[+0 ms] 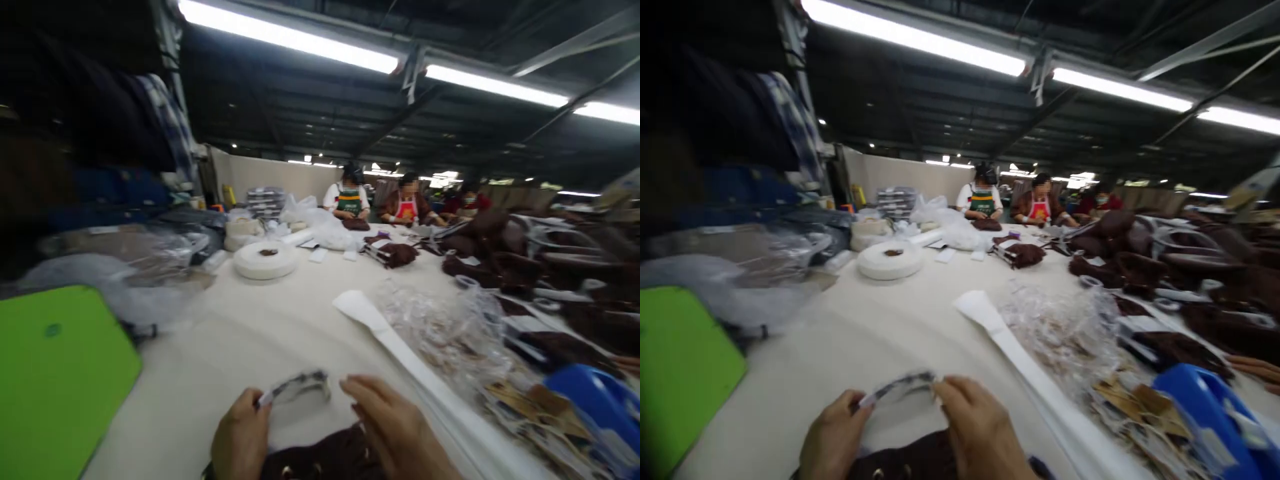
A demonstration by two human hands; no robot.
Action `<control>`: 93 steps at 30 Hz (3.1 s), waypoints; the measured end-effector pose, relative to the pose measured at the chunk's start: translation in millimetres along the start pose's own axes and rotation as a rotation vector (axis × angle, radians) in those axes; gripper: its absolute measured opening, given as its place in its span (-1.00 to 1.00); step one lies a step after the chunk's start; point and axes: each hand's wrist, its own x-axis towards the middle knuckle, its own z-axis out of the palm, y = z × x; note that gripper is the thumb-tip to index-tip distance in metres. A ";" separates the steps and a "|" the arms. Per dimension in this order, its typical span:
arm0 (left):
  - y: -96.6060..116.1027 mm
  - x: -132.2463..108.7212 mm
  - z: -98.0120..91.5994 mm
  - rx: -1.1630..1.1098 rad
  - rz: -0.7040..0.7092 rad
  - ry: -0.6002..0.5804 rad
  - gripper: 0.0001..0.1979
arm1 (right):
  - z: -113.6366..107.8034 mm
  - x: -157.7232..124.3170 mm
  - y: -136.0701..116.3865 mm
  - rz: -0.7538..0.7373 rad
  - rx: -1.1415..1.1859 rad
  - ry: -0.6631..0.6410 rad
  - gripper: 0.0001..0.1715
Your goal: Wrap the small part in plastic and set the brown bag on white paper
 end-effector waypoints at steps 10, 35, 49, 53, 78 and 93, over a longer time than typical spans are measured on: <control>3.3 0.7 0.4 -0.008 -0.065 0.021 -0.94 | 20.8 74.8 75.6 -0.222 -0.295 -0.461 -0.63; 5.6 -0.1 0.1 -0.024 -0.050 0.027 -0.75 | 78.1 105.6 20.6 0.222 -0.200 -0.349 -0.77; 5.3 0.4 1.6 -0.026 -0.008 0.026 -0.76 | 70.9 107.5 20.7 0.113 0.026 -0.469 -0.60; 6.1 -1.0 0.5 -0.014 0.000 0.021 -0.74 | 70.5 109.7 27.9 0.097 0.018 -0.454 -0.65; 0.8 4.3 -3.5 -0.186 -0.018 0.031 -0.78 | 78.7 96.7 27.3 -0.336 0.221 -0.365 -0.91; -0.6 3.7 -4.7 -0.192 -0.007 0.034 -0.73 | 102.7 104.9 20.1 -0.071 0.113 -0.206 -0.87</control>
